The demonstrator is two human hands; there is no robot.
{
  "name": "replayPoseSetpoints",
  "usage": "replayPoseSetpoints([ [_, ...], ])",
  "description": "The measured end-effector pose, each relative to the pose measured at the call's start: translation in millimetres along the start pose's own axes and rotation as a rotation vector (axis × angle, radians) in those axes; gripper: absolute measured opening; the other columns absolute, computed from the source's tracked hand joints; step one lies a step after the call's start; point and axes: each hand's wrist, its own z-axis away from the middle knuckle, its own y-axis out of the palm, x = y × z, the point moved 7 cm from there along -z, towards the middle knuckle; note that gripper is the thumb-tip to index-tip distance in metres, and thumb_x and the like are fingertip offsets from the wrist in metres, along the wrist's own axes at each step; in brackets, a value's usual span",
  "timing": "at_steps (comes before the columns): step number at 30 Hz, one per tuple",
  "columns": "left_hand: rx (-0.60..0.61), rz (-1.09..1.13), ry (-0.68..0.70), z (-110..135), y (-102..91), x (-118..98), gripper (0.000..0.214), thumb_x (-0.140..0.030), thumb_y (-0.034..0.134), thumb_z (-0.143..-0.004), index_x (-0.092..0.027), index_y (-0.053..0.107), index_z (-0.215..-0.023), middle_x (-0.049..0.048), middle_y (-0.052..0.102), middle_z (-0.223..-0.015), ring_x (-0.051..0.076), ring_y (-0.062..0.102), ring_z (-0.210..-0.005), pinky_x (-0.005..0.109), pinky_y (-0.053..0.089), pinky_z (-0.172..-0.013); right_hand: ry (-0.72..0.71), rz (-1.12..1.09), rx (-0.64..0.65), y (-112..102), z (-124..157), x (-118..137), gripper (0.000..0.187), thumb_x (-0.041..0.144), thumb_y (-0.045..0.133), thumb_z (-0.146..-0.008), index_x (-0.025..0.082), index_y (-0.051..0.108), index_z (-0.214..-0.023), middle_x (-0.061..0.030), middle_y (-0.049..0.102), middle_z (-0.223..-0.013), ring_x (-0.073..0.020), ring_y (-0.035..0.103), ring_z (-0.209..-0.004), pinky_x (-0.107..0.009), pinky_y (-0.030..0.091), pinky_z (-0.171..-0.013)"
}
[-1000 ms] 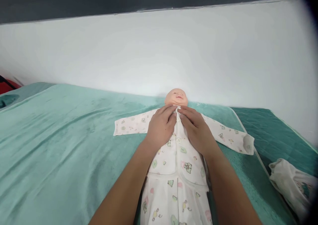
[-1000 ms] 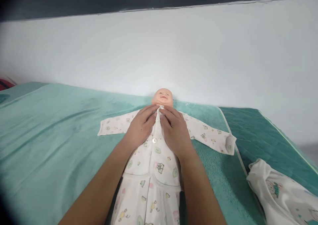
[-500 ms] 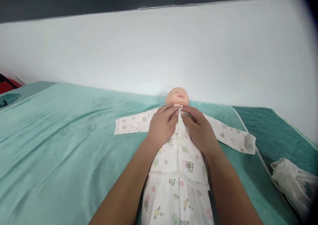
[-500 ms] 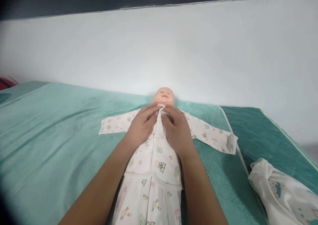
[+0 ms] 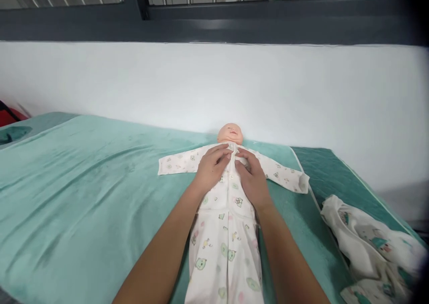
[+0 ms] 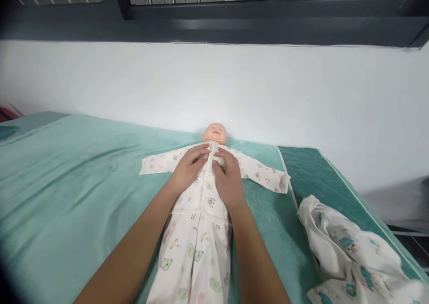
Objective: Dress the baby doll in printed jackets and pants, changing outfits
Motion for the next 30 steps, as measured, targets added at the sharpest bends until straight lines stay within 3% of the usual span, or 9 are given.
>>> replayPoseSetpoints([
  [4,0.005,-0.059,0.038,6.0,0.7,2.2,0.028,-0.033,0.050,-0.098,-0.027,0.069,-0.117,0.0013,0.059,-0.143,0.019,0.048,-0.137,0.039,0.035,-0.119,-0.067,0.020,0.027,-0.7,16.6,1.9,0.027,0.033,0.056,-0.093,0.032,0.062,-0.120,-0.0004,0.051,-0.147,-0.0217,0.044,-0.138,-0.046,0.033,-0.117],
  [21,0.040,-0.057,0.012,5.2,-1.4,4.1,0.033,-0.038,0.048,-0.100,-0.032,0.066,-0.127,-0.0006,0.055,-0.146,0.018,0.046,-0.139,0.039,0.036,-0.120,0.030,-0.008,0.054,-1.6,11.1,0.0,0.025,0.034,0.058,-0.093,0.036,0.066,-0.116,0.0007,0.052,-0.147,-0.0242,0.045,-0.137,-0.046,0.045,-0.107],
  [30,0.023,-0.014,0.002,6.0,-1.2,7.4,0.031,-0.036,0.050,-0.098,-0.032,0.067,-0.124,0.0006,0.057,-0.144,0.019,0.045,-0.139,0.040,0.035,-0.120,0.010,-0.009,0.047,-3.3,11.9,1.5,0.025,0.033,0.058,-0.093,0.036,0.066,-0.117,0.0018,0.053,-0.146,-0.0231,0.046,-0.137,-0.045,0.044,-0.107],
])
